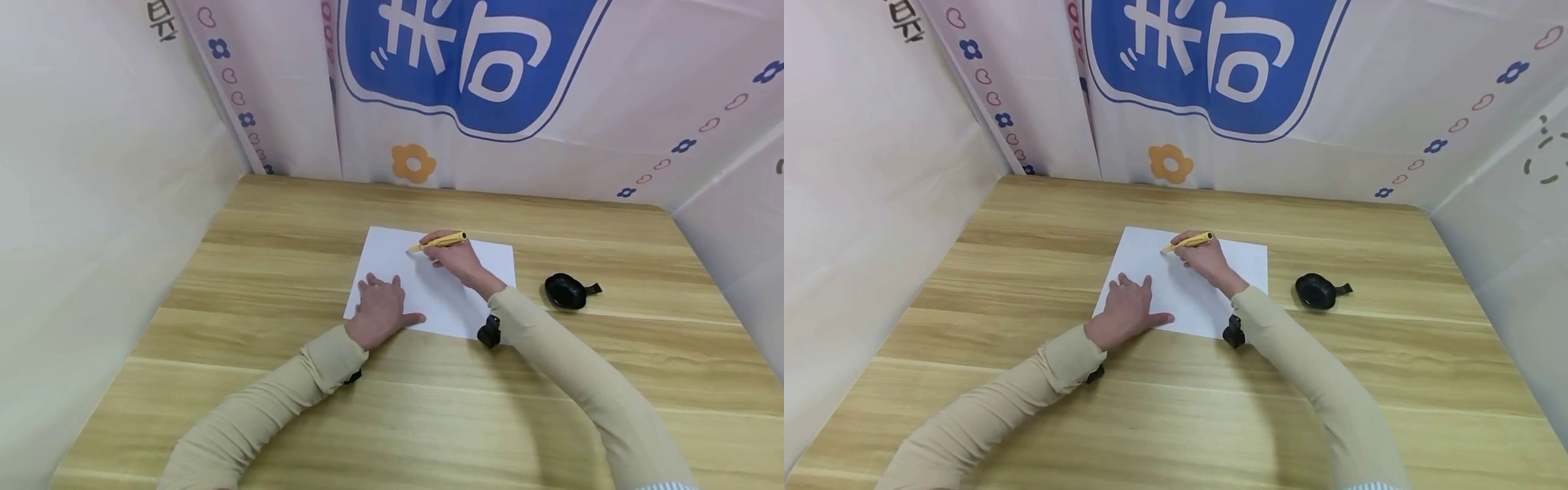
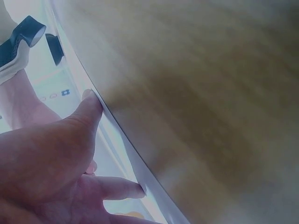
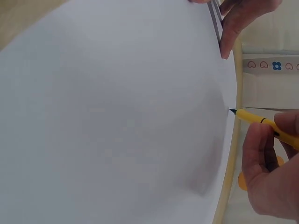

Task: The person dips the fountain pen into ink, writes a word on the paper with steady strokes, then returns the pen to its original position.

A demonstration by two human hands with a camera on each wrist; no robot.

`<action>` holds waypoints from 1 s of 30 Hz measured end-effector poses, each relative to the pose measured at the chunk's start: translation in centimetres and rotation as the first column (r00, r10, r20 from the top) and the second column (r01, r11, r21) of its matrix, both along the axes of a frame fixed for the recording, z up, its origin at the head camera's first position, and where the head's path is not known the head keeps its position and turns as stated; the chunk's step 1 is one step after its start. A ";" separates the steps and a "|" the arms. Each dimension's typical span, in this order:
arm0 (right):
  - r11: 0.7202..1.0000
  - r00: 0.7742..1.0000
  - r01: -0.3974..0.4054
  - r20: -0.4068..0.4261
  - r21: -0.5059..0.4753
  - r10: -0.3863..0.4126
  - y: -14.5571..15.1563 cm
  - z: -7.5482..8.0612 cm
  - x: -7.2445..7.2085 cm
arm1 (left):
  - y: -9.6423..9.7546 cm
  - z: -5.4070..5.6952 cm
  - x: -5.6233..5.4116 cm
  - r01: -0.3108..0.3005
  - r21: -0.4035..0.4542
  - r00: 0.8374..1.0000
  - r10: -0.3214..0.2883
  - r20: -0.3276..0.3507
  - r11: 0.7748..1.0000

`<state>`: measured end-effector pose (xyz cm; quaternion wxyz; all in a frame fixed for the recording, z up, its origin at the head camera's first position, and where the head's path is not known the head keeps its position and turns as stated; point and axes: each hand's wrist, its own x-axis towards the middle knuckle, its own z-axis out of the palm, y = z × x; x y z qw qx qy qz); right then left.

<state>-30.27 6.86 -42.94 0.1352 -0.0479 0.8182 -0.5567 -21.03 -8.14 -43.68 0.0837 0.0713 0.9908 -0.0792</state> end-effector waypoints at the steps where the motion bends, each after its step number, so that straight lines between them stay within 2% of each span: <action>1: 1.000 1.000 0.001 -0.003 0.003 -0.001 0.1 0.0 0.0 | 0.0 0.0 0.0 0.000 0.001 1.000 0.000 -0.002 1.000; 18: 0.999 0.999 0.041 0.007 0.030 -0.041 3.2 0.1 0.5 | 0.1 0.2 -0.1 0.007 0.028 1.000 -0.008 0.022 1.000; 30: 0.995 0.996 0.084 -0.005 0.062 -0.084 5.9 0.1 1.1 | 0.0 0.4 0.0 0.034 0.037 0.999 -0.034 0.017 0.999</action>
